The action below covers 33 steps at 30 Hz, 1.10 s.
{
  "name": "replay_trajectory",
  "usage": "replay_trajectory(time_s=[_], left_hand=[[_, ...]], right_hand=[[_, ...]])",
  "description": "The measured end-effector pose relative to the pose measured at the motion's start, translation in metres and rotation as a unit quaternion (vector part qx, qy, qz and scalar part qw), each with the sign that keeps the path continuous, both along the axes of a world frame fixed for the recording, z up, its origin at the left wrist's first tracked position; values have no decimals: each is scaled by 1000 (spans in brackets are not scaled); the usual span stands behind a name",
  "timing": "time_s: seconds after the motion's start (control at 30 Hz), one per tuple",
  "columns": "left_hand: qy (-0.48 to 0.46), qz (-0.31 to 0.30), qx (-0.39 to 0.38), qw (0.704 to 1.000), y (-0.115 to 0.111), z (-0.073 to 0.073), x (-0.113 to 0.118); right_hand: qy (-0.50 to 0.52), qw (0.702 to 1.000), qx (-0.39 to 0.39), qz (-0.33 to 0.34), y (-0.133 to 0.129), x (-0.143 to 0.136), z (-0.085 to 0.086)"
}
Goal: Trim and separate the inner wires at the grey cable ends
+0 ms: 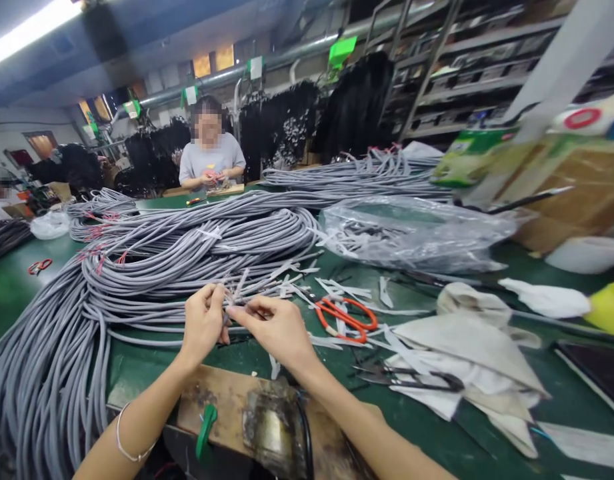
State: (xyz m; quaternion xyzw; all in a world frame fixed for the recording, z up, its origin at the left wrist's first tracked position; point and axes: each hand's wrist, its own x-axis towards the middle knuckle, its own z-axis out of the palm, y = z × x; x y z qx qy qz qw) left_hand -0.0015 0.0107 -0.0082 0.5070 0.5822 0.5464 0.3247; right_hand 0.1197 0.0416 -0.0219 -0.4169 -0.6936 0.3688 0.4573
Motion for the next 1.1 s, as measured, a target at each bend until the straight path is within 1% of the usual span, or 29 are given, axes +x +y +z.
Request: replay_trajectory(time_s=[0.07,0.17,0.23,0.3,0.37,0.47,0.57,0.63,0.7,0.77,0.83,0.87,0.9,0.93,0.97,1.0,1.03,1.1], left_hand=[[-31,12,-17,999,2,0,-1],[-85,19,-44,995,4,-1,-2],[-83,8,-45,995,3,-2,-1],[-64,-8,-36,997,0,-4,1],[-53,-25,-34,998,-3,-7,3],[-40,-43,-38,998,-5,-10,5],[-33,-43,-37,998,-4,-13,6],[-66,-27,-51,996,0,-14,5],[-131,-4,-80,988,4,-13,2],[-199,18,-101,975,8,-11,-2],[-228,13,-104,968,9,-7,-6],[-214,-7,-95,972,8,-5,-8],[-177,-35,-79,980,5,-3,-9],[-120,-63,-51,989,3,-1,-10],[-49,-79,-13,996,-1,0,-10],[25,-76,33,996,-4,0,-10],[91,-56,79,991,-7,1,-10],[193,3,152,969,-10,-1,-7]], right_hand=[[-9,1000,-2,5,3,2,0],[2,999,2,-42,5,3,-1],[-6,998,20,-51,3,2,-2],[-42,996,61,-53,0,-1,-2],[-85,987,116,-71,-2,-4,-3],[-136,964,200,-113,-3,-5,-6],[-178,931,288,-137,-3,-4,-10],[-192,909,340,-146,-4,-4,-12],[-188,893,380,-150,-5,-5,-12],[-171,888,404,-141,-7,-5,-11],[-150,892,408,-128,-7,-4,-10],[-142,896,402,-124,-7,-3,-9],[-134,901,394,-125,-7,-2,-9],[-127,907,381,-128,-6,-1,-9],[-117,913,367,-133,-5,0,-8],[-106,920,351,-139,-5,0,-7],[-91,927,333,-144,-5,1,-6],[-56,942,293,-154,-6,1,-4]])
